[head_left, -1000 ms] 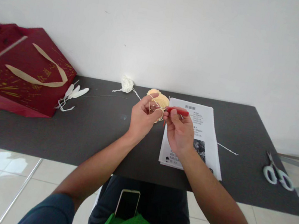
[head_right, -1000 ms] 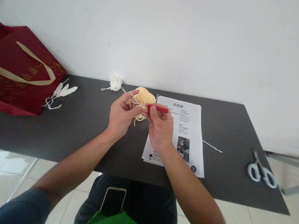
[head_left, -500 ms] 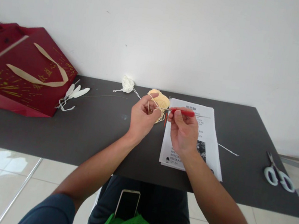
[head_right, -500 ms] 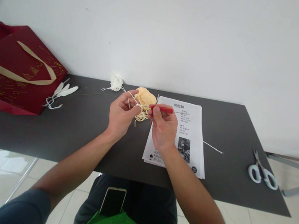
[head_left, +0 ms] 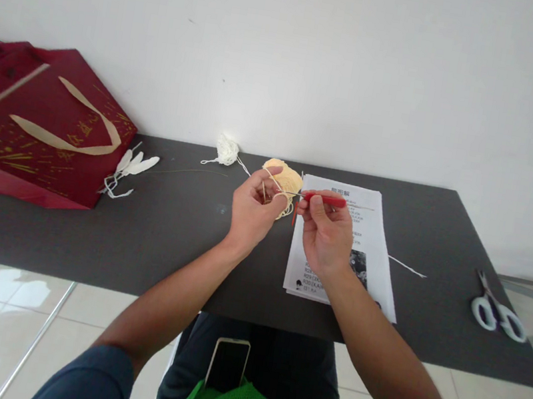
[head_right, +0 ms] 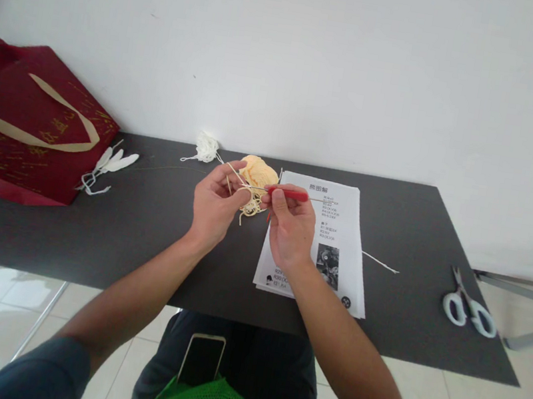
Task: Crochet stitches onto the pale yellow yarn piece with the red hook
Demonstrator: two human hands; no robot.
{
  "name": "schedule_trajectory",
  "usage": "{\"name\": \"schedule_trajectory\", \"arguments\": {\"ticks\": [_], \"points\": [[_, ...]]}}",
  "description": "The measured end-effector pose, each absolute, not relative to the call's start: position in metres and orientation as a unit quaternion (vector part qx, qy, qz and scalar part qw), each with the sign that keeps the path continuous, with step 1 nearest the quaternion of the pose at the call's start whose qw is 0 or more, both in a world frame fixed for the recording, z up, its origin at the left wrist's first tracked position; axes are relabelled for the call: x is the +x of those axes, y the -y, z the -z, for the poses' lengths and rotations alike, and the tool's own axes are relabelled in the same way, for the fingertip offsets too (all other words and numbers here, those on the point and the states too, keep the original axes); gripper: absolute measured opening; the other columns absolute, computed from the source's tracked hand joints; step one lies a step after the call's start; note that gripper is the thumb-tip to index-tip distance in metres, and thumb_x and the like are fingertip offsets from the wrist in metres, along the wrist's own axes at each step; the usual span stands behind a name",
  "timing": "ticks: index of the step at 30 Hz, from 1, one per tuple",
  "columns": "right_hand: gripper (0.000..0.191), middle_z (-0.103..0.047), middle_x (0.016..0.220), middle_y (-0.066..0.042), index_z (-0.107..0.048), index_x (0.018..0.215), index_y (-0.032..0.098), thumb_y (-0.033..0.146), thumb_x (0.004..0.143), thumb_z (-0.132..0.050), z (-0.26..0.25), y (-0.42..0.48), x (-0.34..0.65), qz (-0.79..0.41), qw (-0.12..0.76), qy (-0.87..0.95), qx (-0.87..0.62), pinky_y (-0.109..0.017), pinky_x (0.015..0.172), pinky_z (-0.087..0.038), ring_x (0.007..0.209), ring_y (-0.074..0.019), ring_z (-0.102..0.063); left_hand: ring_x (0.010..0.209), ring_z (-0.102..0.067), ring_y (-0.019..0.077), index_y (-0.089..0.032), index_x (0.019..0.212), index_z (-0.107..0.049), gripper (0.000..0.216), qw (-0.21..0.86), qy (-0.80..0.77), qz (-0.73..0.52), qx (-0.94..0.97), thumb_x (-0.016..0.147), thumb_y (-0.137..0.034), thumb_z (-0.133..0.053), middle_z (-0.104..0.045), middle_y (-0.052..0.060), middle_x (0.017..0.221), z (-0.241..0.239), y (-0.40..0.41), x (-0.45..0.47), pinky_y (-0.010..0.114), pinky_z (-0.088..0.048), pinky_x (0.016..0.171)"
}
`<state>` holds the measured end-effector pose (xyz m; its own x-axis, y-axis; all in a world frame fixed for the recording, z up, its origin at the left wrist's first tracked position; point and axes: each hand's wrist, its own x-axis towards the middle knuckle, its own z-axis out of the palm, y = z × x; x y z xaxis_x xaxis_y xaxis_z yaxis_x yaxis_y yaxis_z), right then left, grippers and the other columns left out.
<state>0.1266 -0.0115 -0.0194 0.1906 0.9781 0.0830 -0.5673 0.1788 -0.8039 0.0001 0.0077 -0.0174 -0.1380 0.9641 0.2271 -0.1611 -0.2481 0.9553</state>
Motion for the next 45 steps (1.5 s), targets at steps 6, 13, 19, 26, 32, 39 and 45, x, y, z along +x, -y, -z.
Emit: {"name": "schedule_trajectory", "arguments": {"ticks": [6, 13, 19, 26, 32, 39, 45], "points": [[0.014, -0.075, 0.09, 0.004, -0.071, 0.091, 0.026, 0.031, 0.083, -0.082, 0.019, 0.012, 0.127, -0.557, 0.707, 0.3, -0.317, -0.023, 0.072, -0.062, 0.074, -0.0084, -0.068, 0.063, -0.052, 0.0079, -0.022, 0.115, -0.07, 0.042, 0.45, -0.42, -0.627, 0.478, 0.073, -0.015, -0.073, -0.059, -0.006, 0.075, 0.016, -0.007, 0.001, 0.022, -0.043, 0.062], [0.015, -0.076, 0.089, 0.004, -0.071, 0.09, 0.026, 0.032, 0.083, -0.082, 0.018, 0.013, 0.127, -0.557, 0.702, 0.308, -0.32, -0.023, 0.071, -0.062, 0.072, -0.0086, -0.067, 0.064, -0.052, 0.0077, -0.022, 0.114, -0.07, 0.041, 0.451, -0.41, -0.633, 0.478, 0.074, -0.013, -0.071, -0.059, -0.006, 0.075, 0.015, -0.006, 0.002, 0.022, -0.044, 0.061], [0.017, -0.075, 0.086, 0.004, -0.07, 0.087, 0.026, 0.03, 0.079, -0.085, 0.017, 0.013, 0.129, -0.507, 0.726, 0.338, -0.318, -0.025, 0.064, -0.058, 0.068, -0.0091, -0.065, 0.064, -0.053, 0.0085, -0.021, 0.113, -0.07, 0.04, 0.443, -0.414, -0.637, 0.476, 0.073, -0.013, -0.071, -0.06, -0.005, 0.074, 0.016, -0.006, 0.001, 0.023, -0.044, 0.063], [0.016, -0.073, 0.092, 0.003, -0.066, 0.092, 0.028, 0.031, 0.086, -0.079, 0.023, 0.016, 0.129, -0.42, 0.736, 0.4, -0.349, -0.028, 0.066, -0.058, 0.071, -0.0106, -0.067, 0.064, -0.053, 0.0084, -0.021, 0.112, -0.07, 0.041, 0.438, -0.418, -0.644, 0.468, 0.072, -0.012, -0.072, -0.059, -0.005, 0.074, 0.015, -0.006, 0.002, 0.023, -0.043, 0.063], [0.013, -0.075, 0.094, 0.002, -0.067, 0.096, 0.028, 0.027, 0.087, -0.078, 0.026, 0.018, 0.126, -0.39, 0.744, 0.415, -0.35, -0.03, 0.068, -0.06, 0.071, -0.0114, -0.07, 0.063, -0.052, 0.0081, -0.021, 0.112, -0.07, 0.04, 0.433, -0.416, -0.645, 0.473, 0.074, -0.011, -0.071, -0.06, -0.005, 0.073, 0.013, -0.004, 0.002, 0.022, -0.043, 0.061], [0.01, -0.076, 0.1, -0.001, -0.072, 0.098, 0.03, 0.026, 0.089, -0.075, 0.026, 0.029, 0.121, -0.302, 0.733, 0.472, -0.386, -0.034, 0.071, -0.063, 0.078, -0.0153, -0.073, 0.062, -0.053, 0.0083, -0.02, 0.106, -0.07, 0.035, 0.407, -0.447, -0.65, 0.461, 0.072, -0.012, -0.071, -0.062, -0.005, 0.073, 0.013, -0.004, 0.002, 0.022, -0.044, 0.06], [0.032, -0.082, 0.106, -0.003, -0.077, 0.109, 0.037, 0.014, 0.087, -0.074, 0.032, 0.036, 0.124, -0.17, 0.682, 0.613, -0.359, -0.046, 0.087, -0.066, 0.097, -0.0228, -0.077, 0.061, -0.057, 0.0087, -0.019, 0.105, -0.07, 0.033, 0.375, -0.474, -0.658, 0.449, 0.073, -0.012, -0.072, -0.066, -0.004, 0.072, 0.015, -0.005, 0.001, 0.023, -0.047, 0.063]]}}
